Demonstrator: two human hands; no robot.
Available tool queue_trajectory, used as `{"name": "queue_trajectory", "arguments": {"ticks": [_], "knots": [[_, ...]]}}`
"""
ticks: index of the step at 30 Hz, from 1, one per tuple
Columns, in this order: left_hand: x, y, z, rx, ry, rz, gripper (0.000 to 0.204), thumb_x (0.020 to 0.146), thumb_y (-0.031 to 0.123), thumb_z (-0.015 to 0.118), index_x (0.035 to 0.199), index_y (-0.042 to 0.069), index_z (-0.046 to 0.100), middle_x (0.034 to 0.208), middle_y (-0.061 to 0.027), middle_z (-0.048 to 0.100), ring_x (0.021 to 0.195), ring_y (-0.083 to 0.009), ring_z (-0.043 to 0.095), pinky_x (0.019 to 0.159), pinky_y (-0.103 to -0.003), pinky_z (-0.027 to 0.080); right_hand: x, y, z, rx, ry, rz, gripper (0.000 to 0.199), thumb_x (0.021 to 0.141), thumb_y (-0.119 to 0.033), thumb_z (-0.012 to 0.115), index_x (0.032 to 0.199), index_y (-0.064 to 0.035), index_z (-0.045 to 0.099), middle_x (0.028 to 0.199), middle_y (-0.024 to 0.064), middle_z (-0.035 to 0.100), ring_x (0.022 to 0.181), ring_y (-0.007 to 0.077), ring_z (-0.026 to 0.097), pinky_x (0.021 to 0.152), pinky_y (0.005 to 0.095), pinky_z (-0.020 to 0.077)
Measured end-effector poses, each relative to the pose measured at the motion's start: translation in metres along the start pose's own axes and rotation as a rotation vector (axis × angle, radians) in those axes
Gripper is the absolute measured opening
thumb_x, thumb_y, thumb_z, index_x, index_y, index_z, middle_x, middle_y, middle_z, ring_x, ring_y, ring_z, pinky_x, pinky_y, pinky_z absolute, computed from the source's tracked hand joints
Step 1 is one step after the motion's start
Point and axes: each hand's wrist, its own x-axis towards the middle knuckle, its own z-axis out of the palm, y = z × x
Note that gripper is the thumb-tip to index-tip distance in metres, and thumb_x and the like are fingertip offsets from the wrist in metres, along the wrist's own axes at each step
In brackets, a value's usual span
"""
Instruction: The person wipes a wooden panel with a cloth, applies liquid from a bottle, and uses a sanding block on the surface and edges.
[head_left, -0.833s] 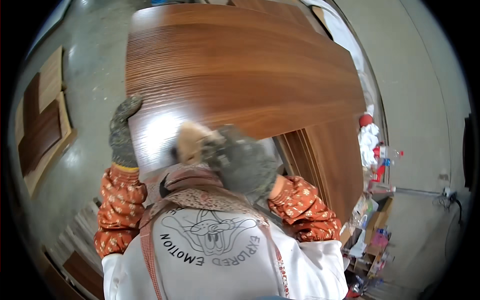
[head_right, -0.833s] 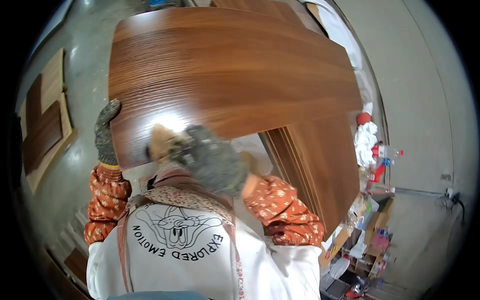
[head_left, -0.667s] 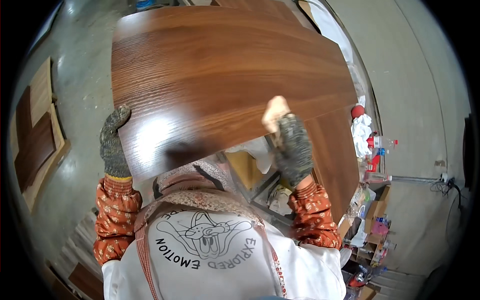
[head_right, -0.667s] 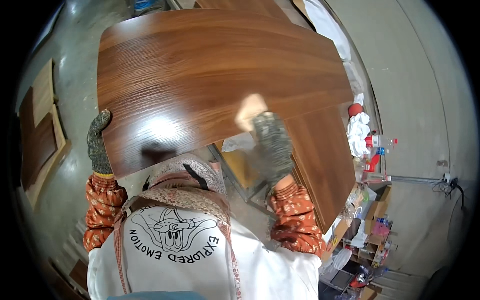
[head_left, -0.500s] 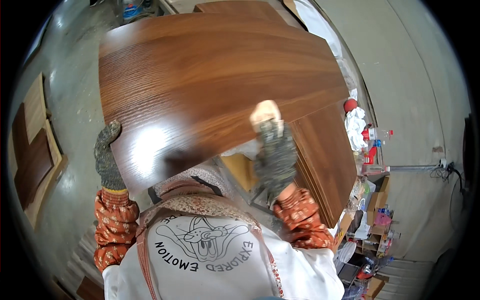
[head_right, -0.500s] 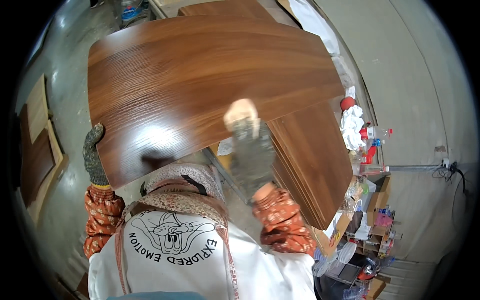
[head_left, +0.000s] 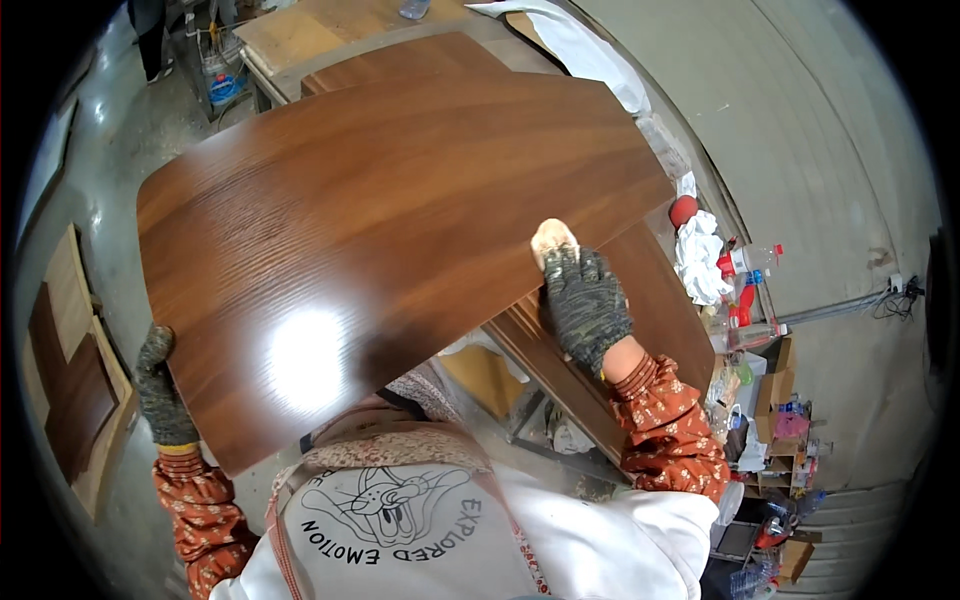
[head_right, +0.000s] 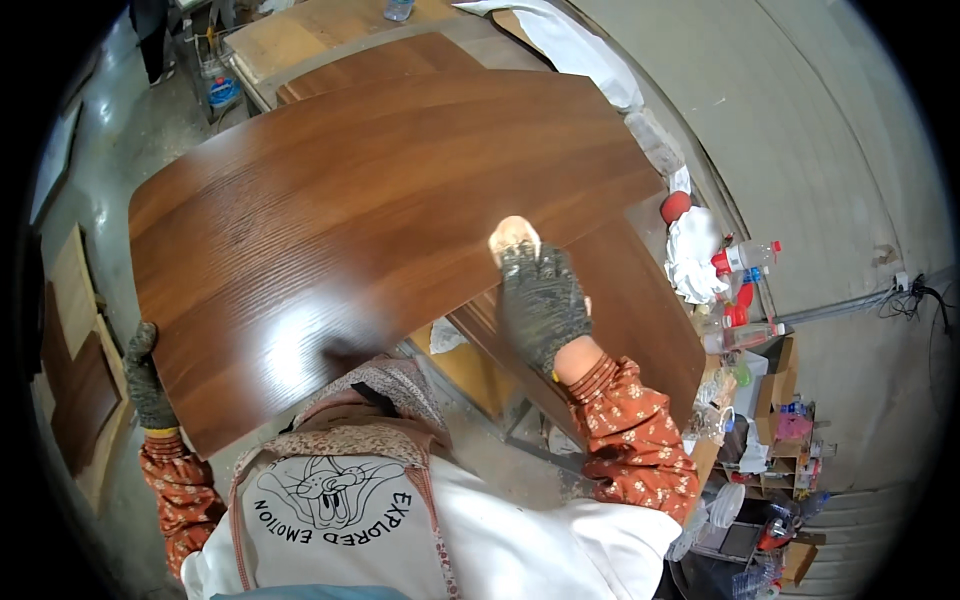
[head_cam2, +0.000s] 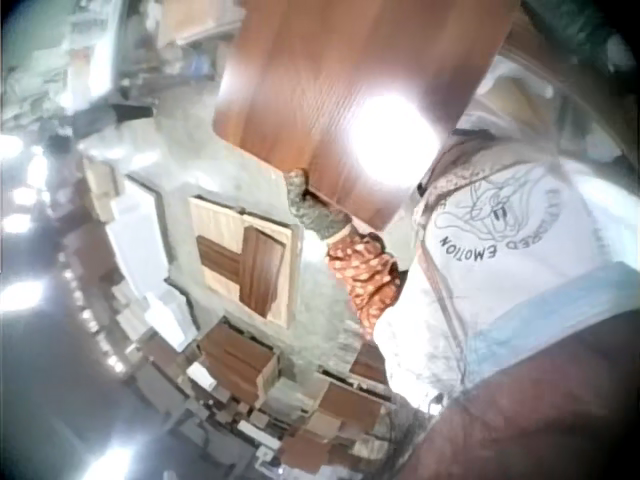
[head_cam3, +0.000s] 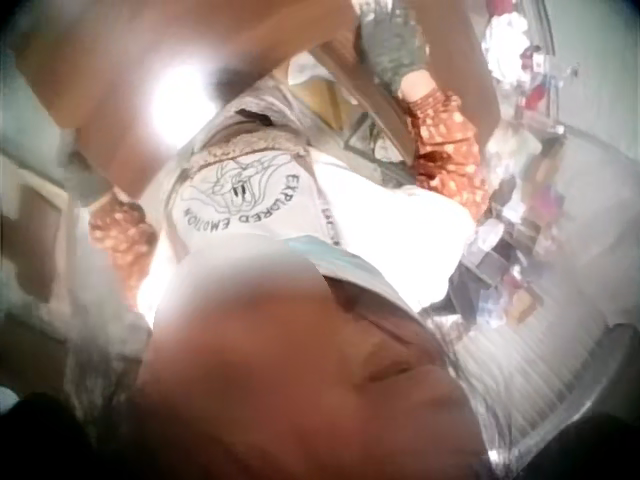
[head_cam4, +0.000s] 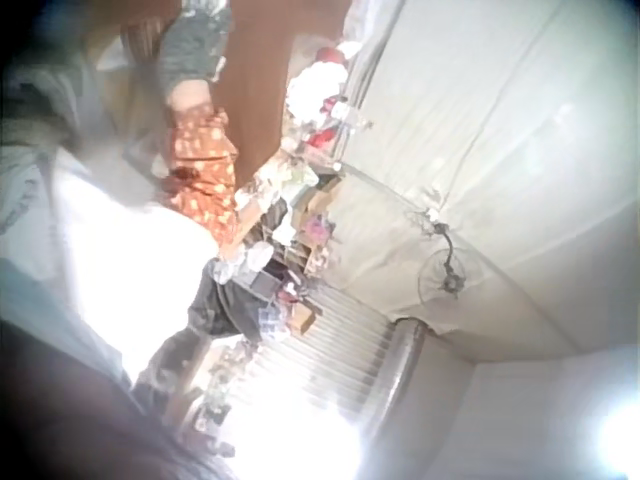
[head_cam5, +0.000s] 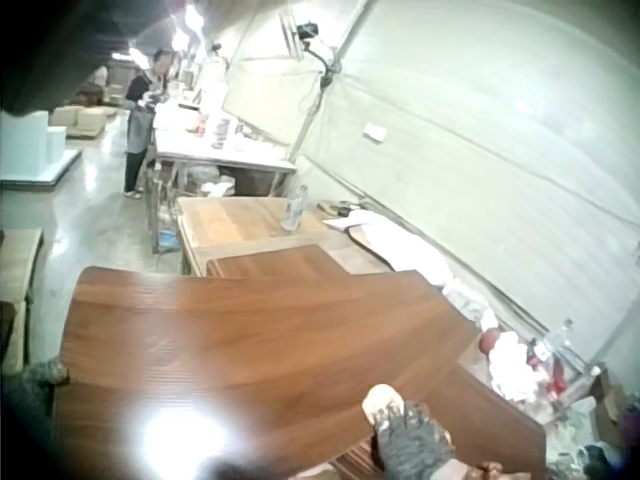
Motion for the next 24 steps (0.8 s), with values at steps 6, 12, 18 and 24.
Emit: {"name": "queue_trajectory", "arguments": {"ticks": [6,12,18,24], "knots": [[0.058,0.059,-0.035,0.226,-0.262,0.398,0.039,0.101,0.017,0.041,0.133,-0.004,0.049,0.136,-0.0144,0.052,0.126,-0.0254,0.049,0.107,-0.036,0.041,0.024,0.131,0.062,-0.299,0.221,0.105,0.051,0.093,-0.009,0.033,0.143,0.0023,0.033,0.134,0.0305,0.045,0.118,0.0401,0.049,0.103,0.0445,0.0388],[0.147,0.114,-0.027,0.41,0.078,0.292,0.039,0.101,0.018,0.04,0.132,-0.002,0.05,0.134,-0.0152,0.055,0.121,-0.0282,0.054,0.104,-0.036,0.042,0.007,0.054,0.034,0.041,0.244,-0.11,0.049,0.089,-0.012,0.045,0.133,0.0092,0.044,0.139,0.0284,0.043,0.132,0.0412,0.038,0.113,0.0486,0.0269],[0.212,0.132,0.035,2.257,0.389,0.548,0.038,0.095,0.022,0.048,0.128,0.006,0.055,0.126,-0.0197,0.058,0.114,-0.0354,0.056,0.097,-0.043,0.044,0.008,0.054,0.02,0.35,0.171,-0.13,0.048,0.083,-0.017,0.056,0.124,0.0077,0.05,0.126,0.029,0.05,0.118,0.044,0.046,0.102,0.0478,0.0374],[0.221,0.123,0.039,2.522,0.488,0.423,0.037,0.096,0.028,0.045,0.126,0.009,0.055,0.121,-0.0198,0.06,0.108,-0.0378,0.057,0.09,-0.046,0.047,0.036,0.217,0.104,0.4,0.169,0.475,0.05,0.094,-0.022,0.037,0.143,-0.0096,0.039,0.146,0.0182,0.039,0.131,0.0354,0.042,0.11,0.0441,0.0326]]}}
